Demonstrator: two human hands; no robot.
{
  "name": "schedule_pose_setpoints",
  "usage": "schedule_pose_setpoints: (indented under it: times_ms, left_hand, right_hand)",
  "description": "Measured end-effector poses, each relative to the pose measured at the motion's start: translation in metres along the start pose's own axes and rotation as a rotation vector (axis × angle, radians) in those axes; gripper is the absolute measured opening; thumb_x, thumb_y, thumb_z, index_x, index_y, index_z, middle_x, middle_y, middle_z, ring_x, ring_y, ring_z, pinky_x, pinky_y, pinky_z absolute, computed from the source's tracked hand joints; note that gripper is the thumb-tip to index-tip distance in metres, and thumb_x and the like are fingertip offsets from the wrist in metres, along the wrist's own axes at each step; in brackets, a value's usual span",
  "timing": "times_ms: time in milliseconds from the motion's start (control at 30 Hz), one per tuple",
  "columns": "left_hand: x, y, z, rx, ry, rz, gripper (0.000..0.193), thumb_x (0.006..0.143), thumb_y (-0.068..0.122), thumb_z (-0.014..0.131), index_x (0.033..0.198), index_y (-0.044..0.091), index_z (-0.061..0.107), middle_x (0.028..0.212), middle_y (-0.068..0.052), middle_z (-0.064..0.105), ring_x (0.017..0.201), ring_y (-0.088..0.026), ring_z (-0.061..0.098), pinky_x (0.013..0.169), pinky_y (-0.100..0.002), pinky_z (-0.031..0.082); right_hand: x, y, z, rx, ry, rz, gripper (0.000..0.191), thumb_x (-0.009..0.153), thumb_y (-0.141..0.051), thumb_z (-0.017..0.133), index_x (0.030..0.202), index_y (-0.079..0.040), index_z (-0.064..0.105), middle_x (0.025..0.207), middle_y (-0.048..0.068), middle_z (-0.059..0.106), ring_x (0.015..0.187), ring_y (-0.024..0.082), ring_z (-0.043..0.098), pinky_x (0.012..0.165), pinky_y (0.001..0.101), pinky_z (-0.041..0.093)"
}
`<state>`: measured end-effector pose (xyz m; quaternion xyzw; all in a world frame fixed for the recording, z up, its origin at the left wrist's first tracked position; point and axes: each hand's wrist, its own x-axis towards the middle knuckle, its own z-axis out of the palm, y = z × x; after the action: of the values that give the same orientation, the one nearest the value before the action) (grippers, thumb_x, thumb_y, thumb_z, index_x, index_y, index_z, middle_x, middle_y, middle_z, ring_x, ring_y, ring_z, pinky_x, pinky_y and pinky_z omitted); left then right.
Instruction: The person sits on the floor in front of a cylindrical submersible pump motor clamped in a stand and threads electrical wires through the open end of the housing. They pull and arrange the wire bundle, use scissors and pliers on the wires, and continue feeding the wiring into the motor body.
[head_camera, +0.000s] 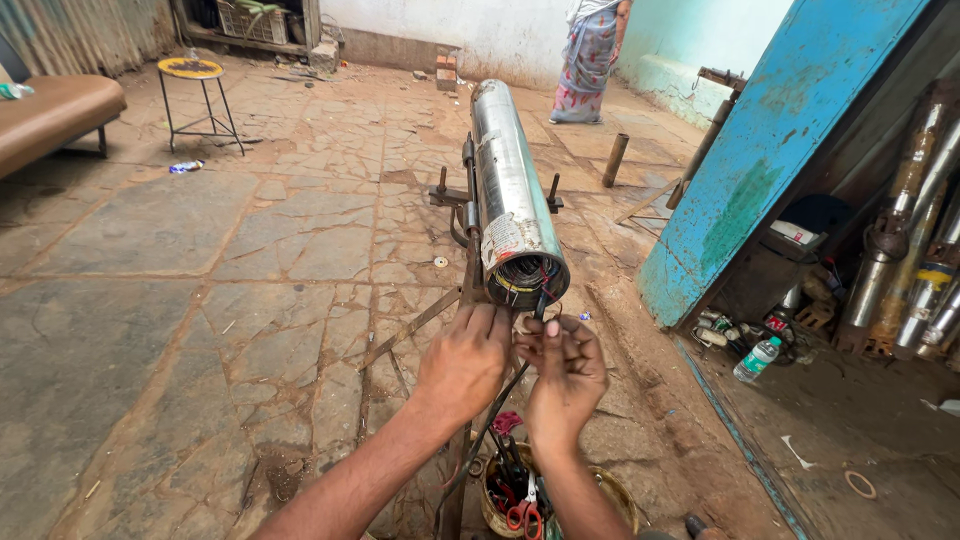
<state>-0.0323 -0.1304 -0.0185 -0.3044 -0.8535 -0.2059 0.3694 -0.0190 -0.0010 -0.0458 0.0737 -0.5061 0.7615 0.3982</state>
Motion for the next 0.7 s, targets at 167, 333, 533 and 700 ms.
schedule_pose_setpoints:
  times_ms: [167, 333, 533, 700]
  left_hand:
    - [0.001, -0.002, -0.007, 0.066, -0.060, 0.001, 0.039, 0.079, 0.004, 0.062, 0.116, -0.008, 0.063, 0.093, -0.015, 0.060, 0.092, -0.030, 0.065, 0.068, -0.042, 0.059]
    - [0.007, 0.003, -0.010, 0.039, -0.051, 0.046, 0.032, 0.079, 0.007, 0.062, 0.106, -0.010, 0.063, 0.094, -0.016, 0.060, 0.094, -0.031, 0.065, 0.067, -0.041, 0.060]
    - [0.005, 0.008, -0.013, 0.115, -0.099, 0.047, 0.032, 0.076, 0.006, 0.062, 0.103, -0.011, 0.065, 0.091, -0.017, 0.060, 0.090, -0.031, 0.065, 0.063, -0.040, 0.060]
    - [0.007, 0.005, -0.006, 0.120, -0.073, 0.089, 0.032, 0.076, 0.006, 0.062, 0.102, -0.012, 0.066, 0.090, -0.017, 0.060, 0.089, -0.031, 0.065, 0.064, -0.039, 0.060]
  right_hand:
    - [0.009, -0.005, 0.001, -0.134, 0.029, -0.049, 0.020, 0.102, -0.010, 0.064, 0.115, 0.005, 0.064, 0.093, 0.015, 0.076, 0.077, 0.017, 0.074, 0.067, 0.0301, 0.064]
    - [0.012, -0.005, 0.004, -0.166, 0.030, -0.109, 0.019, 0.101, -0.008, 0.065, 0.114, 0.006, 0.066, 0.092, 0.014, 0.075, 0.075, 0.016, 0.073, 0.065, 0.0298, 0.064]
    - [0.013, -0.004, 0.003, -0.162, 0.015, -0.125, 0.020, 0.100, -0.010, 0.066, 0.112, 0.006, 0.065, 0.089, 0.013, 0.075, 0.075, 0.017, 0.074, 0.066, 0.0313, 0.066]
    - [0.015, -0.003, 0.001, -0.188, 0.026, -0.118, 0.020, 0.100, -0.009, 0.066, 0.114, 0.006, 0.064, 0.089, 0.015, 0.075, 0.076, 0.017, 0.075, 0.066, 0.0312, 0.065]
